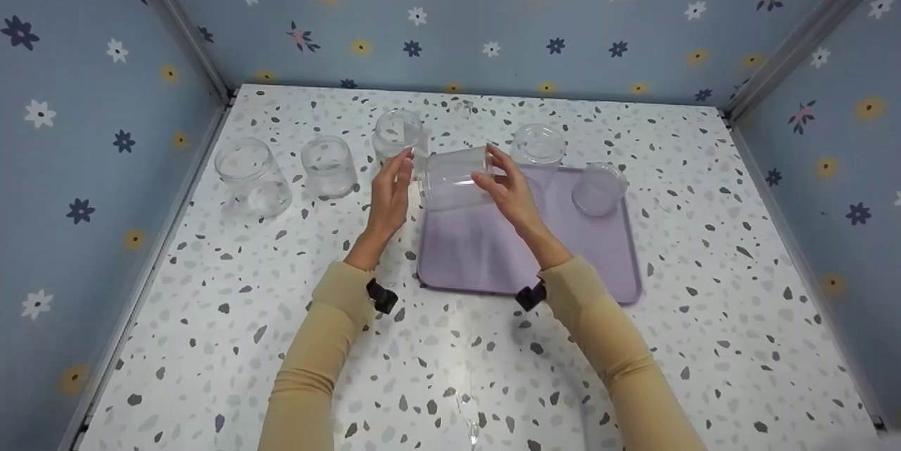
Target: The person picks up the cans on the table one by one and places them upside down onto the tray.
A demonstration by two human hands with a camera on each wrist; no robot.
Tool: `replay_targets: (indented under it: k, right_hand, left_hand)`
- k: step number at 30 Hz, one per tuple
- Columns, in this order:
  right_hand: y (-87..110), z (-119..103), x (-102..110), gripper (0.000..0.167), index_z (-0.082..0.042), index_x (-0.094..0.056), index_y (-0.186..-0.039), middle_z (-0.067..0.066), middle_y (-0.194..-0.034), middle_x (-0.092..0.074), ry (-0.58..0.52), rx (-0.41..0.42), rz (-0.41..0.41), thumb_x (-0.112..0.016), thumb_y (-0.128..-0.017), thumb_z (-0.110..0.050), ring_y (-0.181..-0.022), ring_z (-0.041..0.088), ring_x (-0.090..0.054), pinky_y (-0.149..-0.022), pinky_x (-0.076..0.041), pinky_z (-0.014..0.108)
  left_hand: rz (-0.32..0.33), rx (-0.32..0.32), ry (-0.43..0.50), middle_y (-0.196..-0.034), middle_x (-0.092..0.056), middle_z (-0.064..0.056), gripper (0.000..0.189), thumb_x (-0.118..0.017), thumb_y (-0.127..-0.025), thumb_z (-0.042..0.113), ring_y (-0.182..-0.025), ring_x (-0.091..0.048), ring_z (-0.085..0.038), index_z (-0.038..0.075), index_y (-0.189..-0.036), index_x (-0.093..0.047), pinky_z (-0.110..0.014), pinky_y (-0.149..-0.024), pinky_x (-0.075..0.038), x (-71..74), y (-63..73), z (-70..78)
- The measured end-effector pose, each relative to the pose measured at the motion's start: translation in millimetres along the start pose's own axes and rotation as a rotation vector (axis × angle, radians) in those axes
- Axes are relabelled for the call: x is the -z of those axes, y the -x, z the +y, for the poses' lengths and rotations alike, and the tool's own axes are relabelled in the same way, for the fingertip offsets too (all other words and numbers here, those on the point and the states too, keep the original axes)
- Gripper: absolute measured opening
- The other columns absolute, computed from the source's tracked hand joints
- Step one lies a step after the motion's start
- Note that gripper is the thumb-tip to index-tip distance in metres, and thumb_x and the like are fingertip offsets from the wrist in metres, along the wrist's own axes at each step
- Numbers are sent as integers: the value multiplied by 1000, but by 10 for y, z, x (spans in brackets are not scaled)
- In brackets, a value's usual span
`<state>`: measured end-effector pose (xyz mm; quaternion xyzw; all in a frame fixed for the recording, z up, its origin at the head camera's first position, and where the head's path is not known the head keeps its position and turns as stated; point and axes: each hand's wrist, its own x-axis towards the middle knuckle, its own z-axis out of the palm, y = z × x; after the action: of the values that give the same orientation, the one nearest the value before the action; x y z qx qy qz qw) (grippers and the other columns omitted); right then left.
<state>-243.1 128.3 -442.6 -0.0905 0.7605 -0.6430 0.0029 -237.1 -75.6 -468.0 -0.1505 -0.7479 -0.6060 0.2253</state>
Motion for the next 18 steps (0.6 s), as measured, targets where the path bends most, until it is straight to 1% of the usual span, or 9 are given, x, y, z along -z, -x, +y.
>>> replay_targets:
  k: [2, 4, 5, 7, 10, 14, 17, 18]
  right_hand:
    - [-19, -1, 3, 59, -9, -38, -135, 15, -127, -43, 60, 29, 0, -64, -82, -17, -100, 28, -51, -79, -44, 34]
    - [-37, 0, 6, 61, -11, -38, -135, 13, -128, -42, 110, 46, -2, -66, -81, -20, -101, 27, -49, -77, -45, 34]
    - [-48, 2, 6, 62, -12, -38, -135, 12, -128, -42, 129, 51, -6, -66, -80, -21, -102, 27, -48, -76, -45, 35]
    - [-73, 7, 5, 65, -13, -38, -135, 10, -129, -41, 171, 67, -15, -68, -79, -24, -103, 26, -46, -76, -45, 36]
    - [-119, 15, -2, 68, -11, -38, -135, 12, -129, -41, 238, 111, -22, -70, -76, -27, -105, 26, -44, -80, -43, 39]
    - [-188, 18, -10, 72, -8, -38, -134, 14, -128, -42, 339, 184, -35, -71, -74, -30, -110, 26, -42, -88, -38, 40]
    - [-236, 16, -11, 73, -7, -38, -134, 13, -128, -42, 405, 206, -56, -71, -74, -31, -114, 24, -40, -93, -34, 39]
    - [-250, 16, -11, 73, -8, -38, -134, 12, -128, -41, 427, 207, -63, -71, -74, -32, -115, 24, -39, -94, -33, 39]
  left_hand:
    - [15, 26, -35, -111, -53, -22, 51, -37, -95, 34, -96, -52, -30, -9, -119, -50, -37, -76, -46, 20, -53, -101]
    - [20, 45, -78, -110, -53, -20, 39, -39, -96, 22, -93, -53, -26, -7, -119, -51, -35, -74, -46, 47, -103, -144]
    - [20, 52, -101, -110, -53, -18, 36, -40, -95, 19, -92, -53, -25, -6, -118, -52, -34, -72, -46, 61, -128, -158]
    - [11, 57, -137, -110, -52, -17, 35, -42, -94, 19, -93, -52, -23, -4, -117, -52, -33, -70, -46, 88, -178, -183]
    - [-9, 39, -211, -110, -51, -17, 35, -45, -93, 21, -97, -50, -22, -4, -116, -52, -33, -71, -45, 126, -254, -226]
    - [-45, 26, -341, -112, -49, -17, 38, -48, -92, 24, -104, -47, -26, -4, -117, -51, -34, -84, -40, 157, -362, -254]
    - [-69, 28, -441, -115, -46, -14, 40, -51, -91, 26, -109, -43, -25, -3, -118, -50, -34, -92, -35, 158, -442, -264]
    - [-76, 26, -471, -116, -45, -14, 40, -51, -90, 27, -110, -42, -25, -3, -118, -50, -34, -92, -34, 155, -468, -269]
